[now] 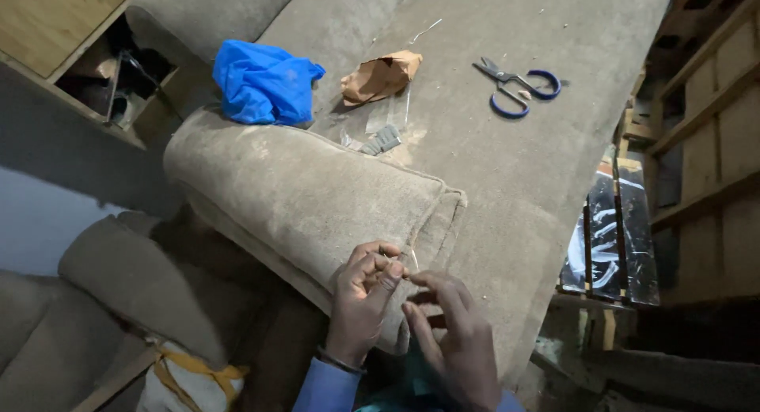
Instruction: Hand-sewing the fabric seam of a couch armrest using a needle and thread
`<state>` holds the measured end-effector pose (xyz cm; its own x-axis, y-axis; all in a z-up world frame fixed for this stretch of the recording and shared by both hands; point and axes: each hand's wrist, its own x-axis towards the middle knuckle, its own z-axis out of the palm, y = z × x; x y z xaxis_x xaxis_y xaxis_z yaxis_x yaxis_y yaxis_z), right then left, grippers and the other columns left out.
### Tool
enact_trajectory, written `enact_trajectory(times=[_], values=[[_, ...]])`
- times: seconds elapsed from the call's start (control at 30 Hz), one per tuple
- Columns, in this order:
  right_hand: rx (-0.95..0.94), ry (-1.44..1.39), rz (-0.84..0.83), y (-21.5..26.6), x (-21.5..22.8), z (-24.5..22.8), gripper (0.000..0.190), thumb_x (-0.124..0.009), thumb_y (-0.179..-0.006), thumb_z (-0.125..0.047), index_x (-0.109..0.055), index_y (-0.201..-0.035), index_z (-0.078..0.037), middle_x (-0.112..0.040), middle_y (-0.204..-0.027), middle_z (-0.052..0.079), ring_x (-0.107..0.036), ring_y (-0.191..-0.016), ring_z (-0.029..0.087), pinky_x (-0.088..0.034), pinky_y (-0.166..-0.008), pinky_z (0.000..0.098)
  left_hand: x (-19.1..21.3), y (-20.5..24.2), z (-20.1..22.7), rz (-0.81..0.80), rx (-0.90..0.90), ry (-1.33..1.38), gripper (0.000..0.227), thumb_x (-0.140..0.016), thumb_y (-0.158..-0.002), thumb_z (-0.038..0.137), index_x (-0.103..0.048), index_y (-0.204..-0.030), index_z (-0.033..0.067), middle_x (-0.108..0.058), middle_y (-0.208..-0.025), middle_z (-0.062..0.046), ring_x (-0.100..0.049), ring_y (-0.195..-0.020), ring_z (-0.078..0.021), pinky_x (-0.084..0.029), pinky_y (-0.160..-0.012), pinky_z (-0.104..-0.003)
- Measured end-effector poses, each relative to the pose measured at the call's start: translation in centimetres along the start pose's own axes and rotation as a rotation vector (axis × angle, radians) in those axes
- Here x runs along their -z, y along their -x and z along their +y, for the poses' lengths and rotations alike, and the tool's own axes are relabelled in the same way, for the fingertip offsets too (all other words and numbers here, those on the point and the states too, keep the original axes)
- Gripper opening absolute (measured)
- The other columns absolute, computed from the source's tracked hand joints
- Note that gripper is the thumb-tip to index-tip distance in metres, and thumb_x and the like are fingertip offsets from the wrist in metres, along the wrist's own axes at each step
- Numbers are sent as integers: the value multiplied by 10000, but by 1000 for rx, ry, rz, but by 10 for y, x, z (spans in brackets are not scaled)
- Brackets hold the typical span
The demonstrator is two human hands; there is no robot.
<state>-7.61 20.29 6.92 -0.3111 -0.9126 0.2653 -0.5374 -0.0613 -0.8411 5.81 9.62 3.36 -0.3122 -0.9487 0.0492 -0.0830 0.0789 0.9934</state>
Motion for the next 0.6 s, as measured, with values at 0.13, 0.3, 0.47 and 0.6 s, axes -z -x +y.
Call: enact_trajectory(times=[0.13,0.3,0.47,0.6], values=[[-37,66,63,-13,-7,8,388,-831,-1009,-147,-704,-1375,-120,-736,-1312,115,-856,-974,177,-747,-666,292,-2,0,5,6,44,2,261,-774,-1059,323,-873,-915,129,-762,-1268,-27,-783,-1067,-124,-621,-858,-302],[118,180,109,-21,-8,9,64,-808,-1052,-237,-838,-1077,-186,-782,-1086,15,-701,-952,220,-564,-673,350,-2,3,3,1,-4,127,258,-766,-1068,322,-841,-903,139,-739,-1268,-72,-743,-1144,-132,-592,-933,-314],[303,133,119,-17,11,11,81,-760,-1073,-158,-777,-1106,-86,-811,-1079,76,-731,-1071,302,-584,-988,433,-15,12,17,-10,31,316,285,-751,-1075,379,-793,-994,109,-764,-1350,-82,-772,-1155,-170,-590,-1014,-324],[-88,-128,97,-12,27,16,213,-579,-1152,-240,-736,-1095,-108,-816,-1096,50,-772,-1109,207,-563,-1058,368,-28,12,46,-184,-183,295,634,-422,-1211,633,-734,-1308,90,-744,-1402,-127,-694,-1390,-242,-515,-1263,-399]])
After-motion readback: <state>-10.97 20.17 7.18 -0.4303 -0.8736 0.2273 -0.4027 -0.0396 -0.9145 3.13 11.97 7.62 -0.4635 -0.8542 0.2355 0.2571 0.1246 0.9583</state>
